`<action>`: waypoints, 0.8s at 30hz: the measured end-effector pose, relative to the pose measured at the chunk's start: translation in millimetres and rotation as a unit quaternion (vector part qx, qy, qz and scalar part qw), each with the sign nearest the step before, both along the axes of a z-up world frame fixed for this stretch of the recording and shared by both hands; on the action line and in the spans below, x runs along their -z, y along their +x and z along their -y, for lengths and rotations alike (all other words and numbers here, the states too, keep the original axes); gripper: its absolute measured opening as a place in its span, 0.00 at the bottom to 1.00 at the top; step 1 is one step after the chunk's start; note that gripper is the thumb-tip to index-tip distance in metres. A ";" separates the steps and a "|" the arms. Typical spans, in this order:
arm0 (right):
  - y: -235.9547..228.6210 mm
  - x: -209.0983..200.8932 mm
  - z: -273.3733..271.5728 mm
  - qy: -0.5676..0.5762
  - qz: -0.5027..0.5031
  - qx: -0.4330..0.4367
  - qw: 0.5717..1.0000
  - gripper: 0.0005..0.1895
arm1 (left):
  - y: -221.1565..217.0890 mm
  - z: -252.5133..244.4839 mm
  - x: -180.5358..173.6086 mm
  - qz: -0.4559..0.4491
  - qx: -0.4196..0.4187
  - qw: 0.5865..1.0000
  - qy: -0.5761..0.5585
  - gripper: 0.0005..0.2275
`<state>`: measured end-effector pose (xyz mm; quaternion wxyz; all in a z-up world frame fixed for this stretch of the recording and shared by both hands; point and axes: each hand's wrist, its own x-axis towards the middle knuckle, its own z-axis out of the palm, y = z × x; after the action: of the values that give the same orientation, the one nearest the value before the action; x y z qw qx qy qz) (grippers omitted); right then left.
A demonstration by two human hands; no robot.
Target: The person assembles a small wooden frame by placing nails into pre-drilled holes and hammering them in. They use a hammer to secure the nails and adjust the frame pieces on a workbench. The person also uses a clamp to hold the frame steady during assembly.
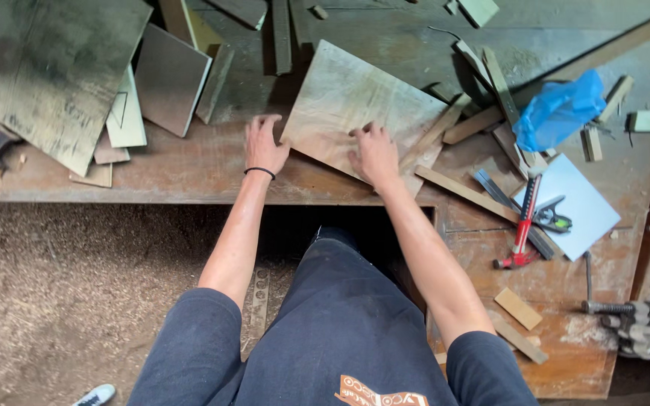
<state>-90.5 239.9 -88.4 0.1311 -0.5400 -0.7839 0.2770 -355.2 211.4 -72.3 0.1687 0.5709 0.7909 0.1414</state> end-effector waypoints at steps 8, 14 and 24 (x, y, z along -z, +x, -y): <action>-14.6 21.3 39.3 0.004 0.022 -0.019 1.000 0.31 | 1.6 46.5 17.6 0.010 0.024 0.997 -0.073 0.37; 38.6 22.5 57.6 0.174 0.000 0.043 0.984 0.29 | 16.0 57.4 19.0 -0.069 0.042 0.990 -0.113 0.50; 93.3 23.4 80.4 -0.056 -0.030 0.201 0.978 0.31 | 21.6 50.9 16.8 -0.052 0.020 0.996 -0.076 0.53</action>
<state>2.8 159.4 -111.8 0.1775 -0.6843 -0.6384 0.3045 -333.7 160.5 -89.0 0.1726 0.5786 0.7957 0.0478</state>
